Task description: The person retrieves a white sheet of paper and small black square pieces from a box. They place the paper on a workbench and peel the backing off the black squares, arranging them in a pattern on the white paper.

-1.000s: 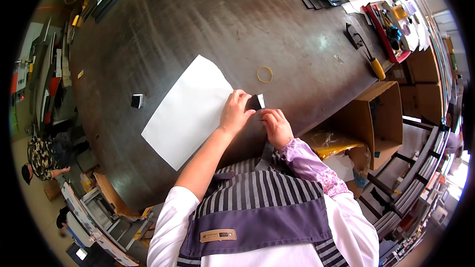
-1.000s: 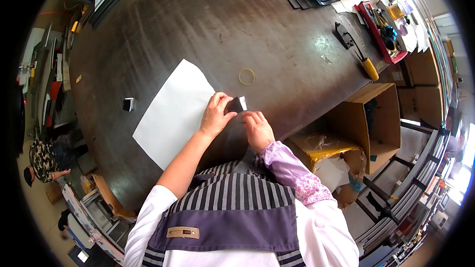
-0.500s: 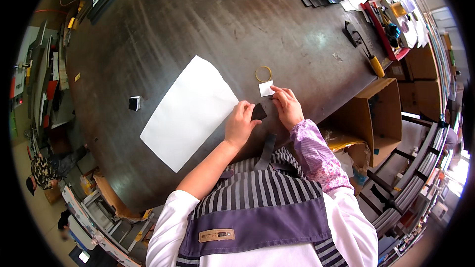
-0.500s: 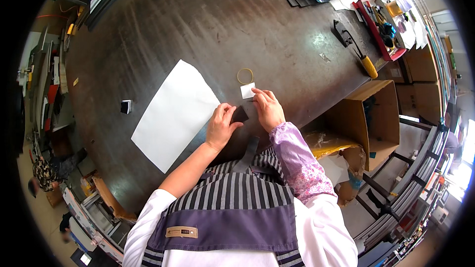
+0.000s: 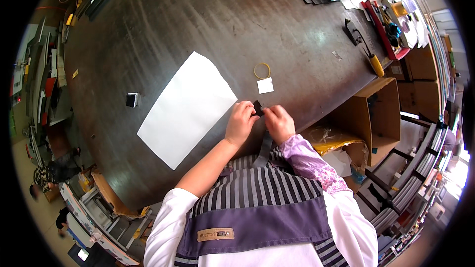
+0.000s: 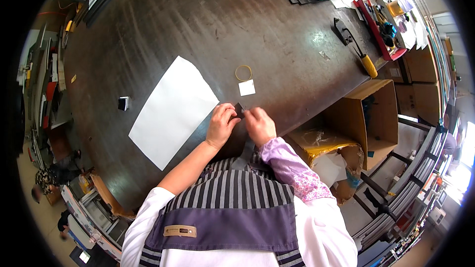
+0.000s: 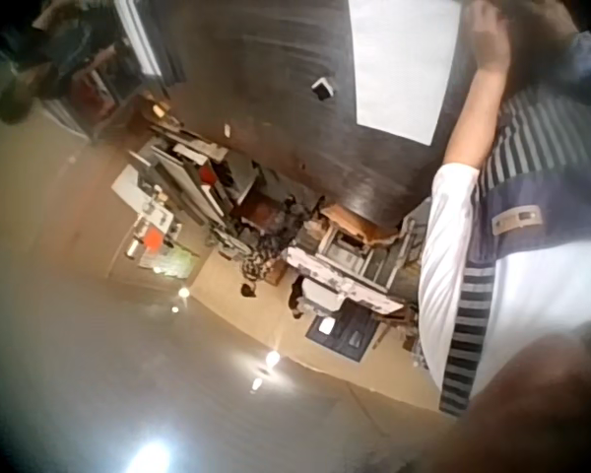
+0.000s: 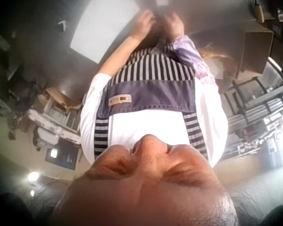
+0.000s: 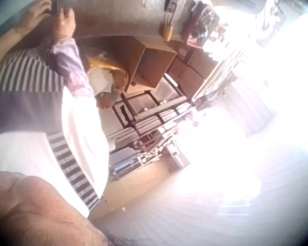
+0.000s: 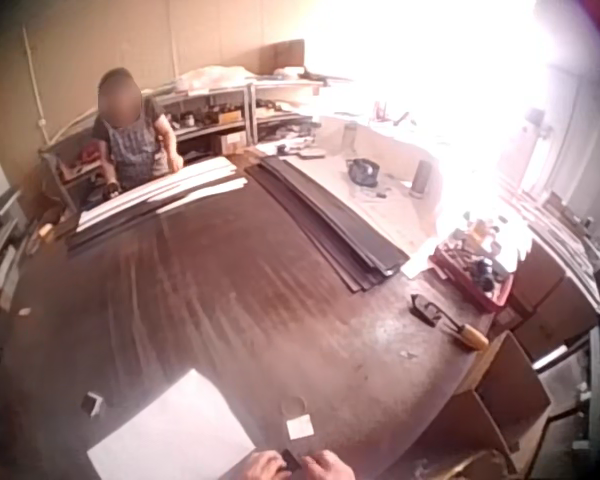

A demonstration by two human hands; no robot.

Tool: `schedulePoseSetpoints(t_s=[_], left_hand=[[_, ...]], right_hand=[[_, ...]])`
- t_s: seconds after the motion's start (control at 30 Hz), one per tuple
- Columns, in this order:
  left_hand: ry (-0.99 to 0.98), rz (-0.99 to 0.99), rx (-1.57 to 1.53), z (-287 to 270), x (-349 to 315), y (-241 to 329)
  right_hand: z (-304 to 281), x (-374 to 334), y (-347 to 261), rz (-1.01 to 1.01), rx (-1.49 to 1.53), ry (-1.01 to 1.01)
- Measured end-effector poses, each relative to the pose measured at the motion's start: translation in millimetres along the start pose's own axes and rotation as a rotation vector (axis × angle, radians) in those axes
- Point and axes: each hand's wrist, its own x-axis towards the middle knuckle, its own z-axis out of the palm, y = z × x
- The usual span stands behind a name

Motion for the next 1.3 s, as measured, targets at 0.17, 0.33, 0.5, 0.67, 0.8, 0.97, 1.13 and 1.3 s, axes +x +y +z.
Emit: schedulePoseSetpoints(t_s=[0.17,0.33,0.5,0.67,0.8,0.97,1.13,1.3], left_hand=[[0.01,-0.043,0.001,1,-2,-2],[0.147,-0.133,-0.037,2,-1,7],[0.098,-0.095,0.052,5,-4,2],[0.116,-0.17,0.045,7,-2,7],[0.106,-0.179,0.074,4,-1,6],[0.126,-0.18,0.087,8,-3,6],[0.167,-0.134,0.087,8,0,8],[0.107,-0.192,0.023,8,3,5]], right_hand=[[-12,3,-7,0.067,0.011,0.041],[-7,-6,-4,0.425,0.351,0.038],[6,-16,-8,0.746,0.79,0.044],[9,-18,-12,0.738,0.828,0.07],[10,-20,-12,0.734,0.852,0.077],[15,-22,-10,0.75,0.899,0.12],[15,-21,-12,0.755,0.914,0.134],[18,-23,-11,0.761,0.959,0.16]])
